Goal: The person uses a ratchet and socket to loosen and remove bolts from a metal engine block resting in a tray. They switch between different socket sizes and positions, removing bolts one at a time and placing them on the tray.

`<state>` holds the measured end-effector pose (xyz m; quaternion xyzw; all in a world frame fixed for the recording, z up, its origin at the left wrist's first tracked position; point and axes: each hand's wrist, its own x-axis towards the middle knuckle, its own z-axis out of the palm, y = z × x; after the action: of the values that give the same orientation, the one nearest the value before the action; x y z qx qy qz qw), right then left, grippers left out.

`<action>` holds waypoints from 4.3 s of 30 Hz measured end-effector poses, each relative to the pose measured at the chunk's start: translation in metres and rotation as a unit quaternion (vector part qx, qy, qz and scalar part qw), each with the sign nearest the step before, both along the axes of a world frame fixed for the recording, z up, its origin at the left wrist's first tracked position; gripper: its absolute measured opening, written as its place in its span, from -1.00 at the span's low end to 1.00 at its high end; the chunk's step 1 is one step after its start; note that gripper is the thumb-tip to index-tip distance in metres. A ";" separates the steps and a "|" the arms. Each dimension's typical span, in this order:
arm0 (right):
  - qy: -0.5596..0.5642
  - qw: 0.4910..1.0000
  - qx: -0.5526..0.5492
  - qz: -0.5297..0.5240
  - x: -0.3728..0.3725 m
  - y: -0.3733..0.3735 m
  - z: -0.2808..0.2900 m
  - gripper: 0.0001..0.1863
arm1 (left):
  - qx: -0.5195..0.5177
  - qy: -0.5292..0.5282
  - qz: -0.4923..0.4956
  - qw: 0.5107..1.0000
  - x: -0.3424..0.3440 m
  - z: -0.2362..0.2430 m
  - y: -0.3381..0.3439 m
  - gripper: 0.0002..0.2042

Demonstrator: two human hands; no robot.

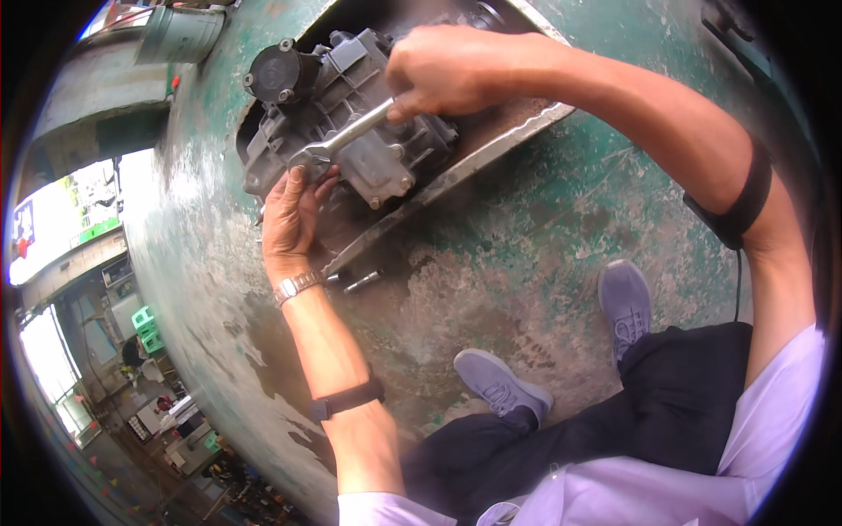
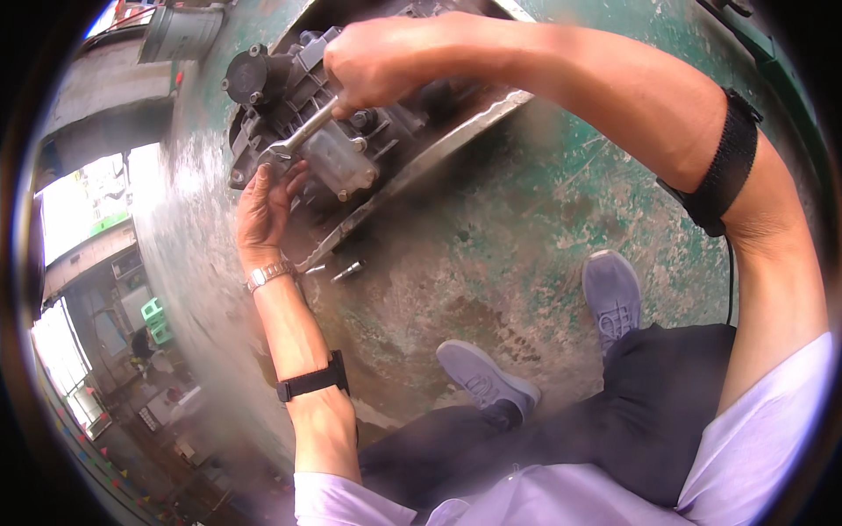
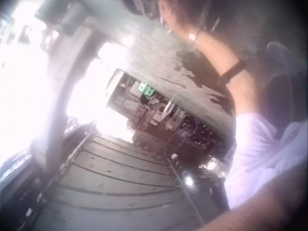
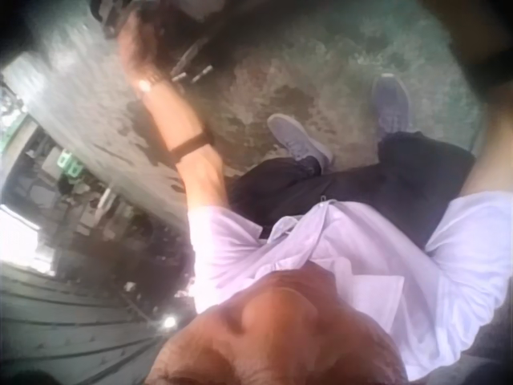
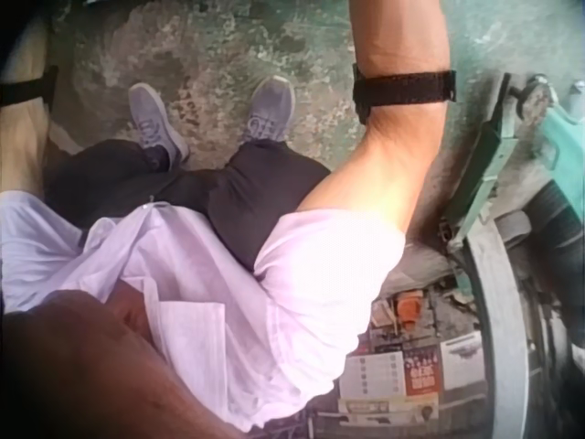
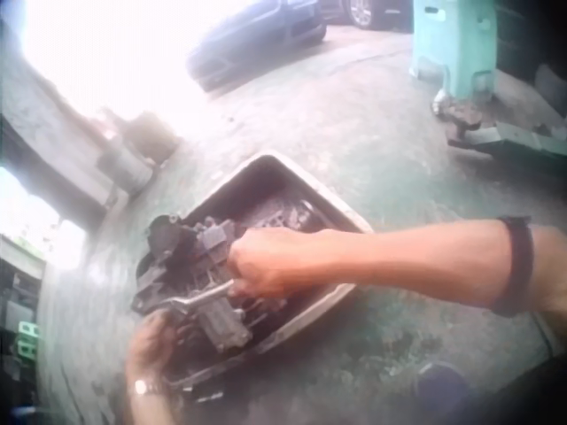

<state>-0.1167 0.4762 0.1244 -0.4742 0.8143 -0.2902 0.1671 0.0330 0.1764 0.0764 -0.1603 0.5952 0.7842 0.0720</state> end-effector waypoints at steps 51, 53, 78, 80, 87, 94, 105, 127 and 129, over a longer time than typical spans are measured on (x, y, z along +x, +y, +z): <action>0.100 0.988 0.083 -0.084 -0.014 0.002 -0.018 -0.80 | -0.136 0.023 0.070 0.988 -0.007 0.002 0.013 -0.78; 0.225 0.962 -0.041 -0.151 -0.050 -0.020 -0.013 -0.86 | -0.139 0.010 0.070 0.988 -0.009 0.005 0.015 -0.77; -0.452 0.860 0.196 0.132 0.103 -0.022 -0.063 -0.53 | -0.147 -0.014 0.052 0.988 -0.010 0.015 0.012 -0.69; -0.205 0.948 0.228 0.087 0.057 0.003 -0.049 -0.58 | -0.143 0.011 0.051 0.988 -0.008 0.011 0.015 -0.66; 0.293 0.944 -0.057 -0.142 -0.061 -0.034 -0.002 -0.86 | -0.156 0.007 0.034 0.987 -0.009 0.019 0.025 -0.61; 0.235 0.969 0.031 -0.074 -0.035 0.005 -0.049 -0.89 | -0.180 -0.003 0.020 0.984 -0.011 0.019 0.021 -0.63; -0.562 0.818 0.083 0.091 0.156 -0.072 -0.082 -0.30 | -0.178 -0.023 0.026 0.983 -0.010 0.030 0.025 -0.54; 0.242 0.961 -0.008 -0.134 -0.043 -0.007 -0.049 -0.79 | -0.173 -0.060 0.035 0.982 -0.014 0.025 0.020 -0.61; 0.159 0.983 0.051 -0.075 -0.015 0.013 -0.058 -0.79 | -0.179 -0.041 -0.009 0.983 -0.014 0.028 0.017 -0.62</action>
<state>-0.1313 0.4890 0.0661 -0.4429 0.8773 -0.1810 0.0371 0.0190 0.1934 0.1045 -0.1976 0.7240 0.6568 0.0733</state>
